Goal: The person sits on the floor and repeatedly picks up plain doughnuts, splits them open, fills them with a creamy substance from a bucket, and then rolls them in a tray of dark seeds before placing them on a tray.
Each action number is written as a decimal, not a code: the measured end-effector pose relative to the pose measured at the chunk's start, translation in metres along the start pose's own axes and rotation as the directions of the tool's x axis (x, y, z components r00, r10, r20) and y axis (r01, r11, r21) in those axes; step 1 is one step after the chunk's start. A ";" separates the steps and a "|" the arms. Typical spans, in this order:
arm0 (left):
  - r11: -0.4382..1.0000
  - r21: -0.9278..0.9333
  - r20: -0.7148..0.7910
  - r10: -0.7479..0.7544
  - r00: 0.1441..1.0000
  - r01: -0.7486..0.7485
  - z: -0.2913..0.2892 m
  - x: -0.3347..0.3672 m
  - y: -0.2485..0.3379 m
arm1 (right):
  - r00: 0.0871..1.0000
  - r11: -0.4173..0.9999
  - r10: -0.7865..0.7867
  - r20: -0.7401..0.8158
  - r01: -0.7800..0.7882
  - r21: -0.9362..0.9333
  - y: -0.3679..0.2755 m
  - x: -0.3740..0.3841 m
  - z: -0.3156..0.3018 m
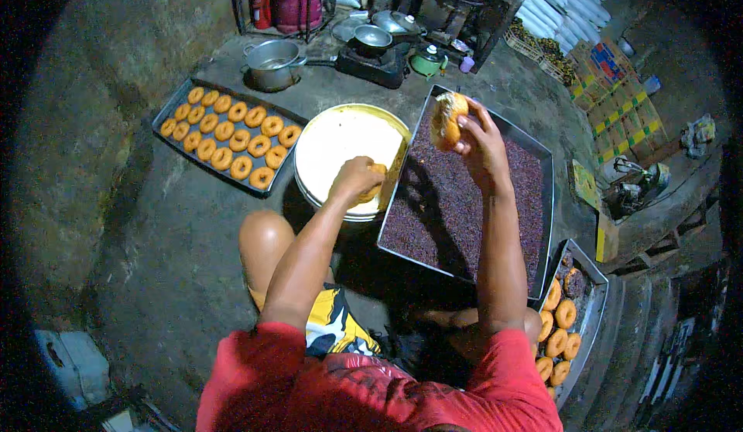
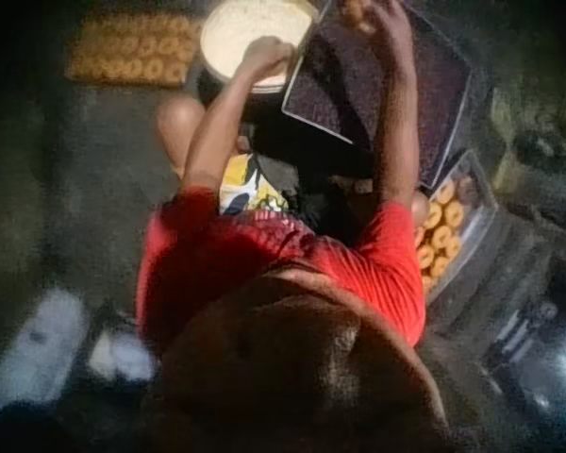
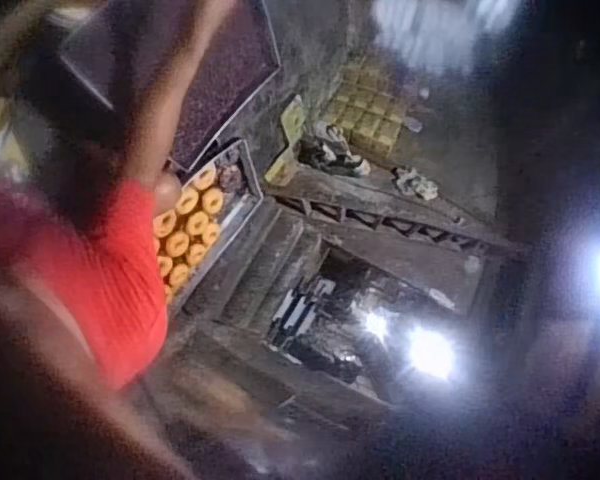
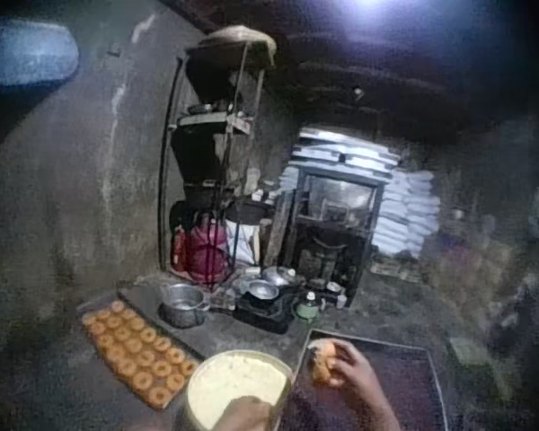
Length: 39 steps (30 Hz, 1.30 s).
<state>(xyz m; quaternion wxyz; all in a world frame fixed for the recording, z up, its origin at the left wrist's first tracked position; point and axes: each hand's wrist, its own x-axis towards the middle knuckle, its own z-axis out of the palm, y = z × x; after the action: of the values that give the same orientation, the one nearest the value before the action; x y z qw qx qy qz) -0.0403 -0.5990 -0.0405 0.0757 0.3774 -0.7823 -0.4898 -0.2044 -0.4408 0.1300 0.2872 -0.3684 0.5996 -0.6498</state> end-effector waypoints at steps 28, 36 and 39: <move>0.477 -0.855 -0.115 0.204 0.972 -0.202 -0.029 -0.021 0.062 | 0.989 0.961 -0.142 0.045 0.149 -0.233 0.043 -0.034 0.014; 0.893 0.375 -0.012 0.273 0.962 -0.248 0.004 -0.022 0.000 | 0.995 0.926 0.025 -0.101 0.015 0.378 0.041 -0.032 0.000; 0.897 -0.440 -0.042 -0.062 0.997 0.037 -0.008 -0.008 0.000 | 0.989 0.936 -0.041 -0.140 0.087 0.340 0.036 -0.034 -0.001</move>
<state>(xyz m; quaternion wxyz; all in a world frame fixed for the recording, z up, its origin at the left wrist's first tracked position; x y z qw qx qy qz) -0.0309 -0.5996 -0.0348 0.1678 0.3836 -0.6395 -0.6448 -0.1886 -0.4167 0.0894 0.2859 -0.2884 0.4816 -0.7766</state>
